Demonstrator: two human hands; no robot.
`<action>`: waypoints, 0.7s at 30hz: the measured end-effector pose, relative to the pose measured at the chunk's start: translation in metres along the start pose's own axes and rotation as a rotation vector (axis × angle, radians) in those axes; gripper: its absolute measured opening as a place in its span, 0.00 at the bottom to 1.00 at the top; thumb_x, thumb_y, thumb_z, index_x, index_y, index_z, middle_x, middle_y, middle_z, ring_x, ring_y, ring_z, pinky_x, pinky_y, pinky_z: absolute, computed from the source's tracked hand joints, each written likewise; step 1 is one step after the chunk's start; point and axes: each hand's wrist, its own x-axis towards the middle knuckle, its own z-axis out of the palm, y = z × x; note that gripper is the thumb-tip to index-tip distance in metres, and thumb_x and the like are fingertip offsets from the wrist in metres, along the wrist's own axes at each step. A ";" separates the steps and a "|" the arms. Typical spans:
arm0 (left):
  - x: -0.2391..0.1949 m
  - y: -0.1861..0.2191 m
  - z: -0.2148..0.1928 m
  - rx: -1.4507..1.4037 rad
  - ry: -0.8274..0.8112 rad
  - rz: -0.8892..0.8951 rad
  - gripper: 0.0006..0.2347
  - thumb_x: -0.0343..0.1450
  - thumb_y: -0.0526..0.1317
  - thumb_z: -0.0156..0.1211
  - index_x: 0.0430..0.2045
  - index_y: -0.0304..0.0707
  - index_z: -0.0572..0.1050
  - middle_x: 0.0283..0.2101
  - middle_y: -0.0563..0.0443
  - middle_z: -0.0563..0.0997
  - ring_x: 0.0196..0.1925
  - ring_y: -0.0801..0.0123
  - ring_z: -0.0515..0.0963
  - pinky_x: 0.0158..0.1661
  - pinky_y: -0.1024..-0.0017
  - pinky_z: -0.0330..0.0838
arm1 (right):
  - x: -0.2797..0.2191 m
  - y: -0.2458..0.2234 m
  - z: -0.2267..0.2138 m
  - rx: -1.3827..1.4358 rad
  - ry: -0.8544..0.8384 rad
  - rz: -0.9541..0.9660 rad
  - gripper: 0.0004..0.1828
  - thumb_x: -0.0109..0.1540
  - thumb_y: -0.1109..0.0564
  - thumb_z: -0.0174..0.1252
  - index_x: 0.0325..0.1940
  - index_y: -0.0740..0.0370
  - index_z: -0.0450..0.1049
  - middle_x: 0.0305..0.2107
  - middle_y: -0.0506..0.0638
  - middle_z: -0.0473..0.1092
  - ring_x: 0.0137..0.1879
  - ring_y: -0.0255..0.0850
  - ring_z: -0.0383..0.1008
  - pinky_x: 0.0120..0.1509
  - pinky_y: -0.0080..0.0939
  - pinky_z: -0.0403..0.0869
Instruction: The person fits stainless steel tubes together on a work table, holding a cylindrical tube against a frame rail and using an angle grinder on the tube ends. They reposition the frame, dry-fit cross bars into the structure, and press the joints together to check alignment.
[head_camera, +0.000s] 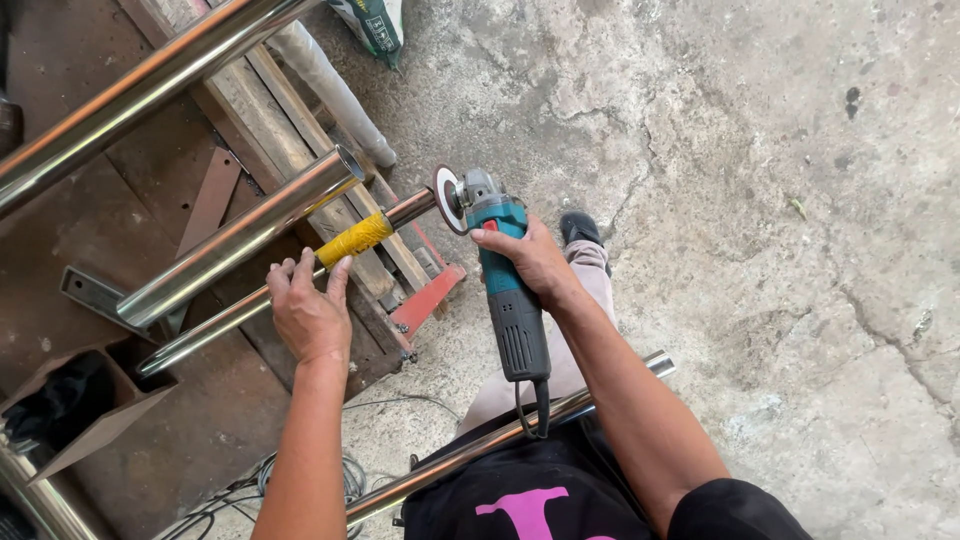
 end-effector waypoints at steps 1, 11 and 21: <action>0.000 0.000 -0.001 -0.007 -0.005 0.001 0.25 0.70 0.57 0.71 0.54 0.39 0.80 0.52 0.39 0.74 0.63 0.40 0.74 0.59 0.49 0.72 | -0.002 -0.001 0.001 0.004 0.000 0.004 0.32 0.52 0.54 0.75 0.48 0.72 0.63 0.24 0.66 0.73 0.25 0.53 0.79 0.27 0.51 0.80; -0.001 0.004 -0.003 -0.008 -0.011 -0.006 0.25 0.70 0.57 0.71 0.54 0.39 0.80 0.52 0.39 0.75 0.63 0.39 0.74 0.59 0.47 0.73 | -0.002 0.000 0.000 -0.002 -0.006 0.008 0.33 0.52 0.53 0.76 0.48 0.72 0.63 0.25 0.67 0.73 0.25 0.54 0.79 0.27 0.51 0.81; -0.001 0.005 -0.002 -0.005 -0.004 0.006 0.25 0.71 0.57 0.70 0.54 0.38 0.80 0.52 0.38 0.75 0.63 0.38 0.74 0.57 0.46 0.74 | 0.003 -0.002 0.000 -0.026 -0.012 -0.001 0.32 0.52 0.53 0.75 0.48 0.73 0.64 0.24 0.66 0.73 0.25 0.54 0.80 0.27 0.51 0.80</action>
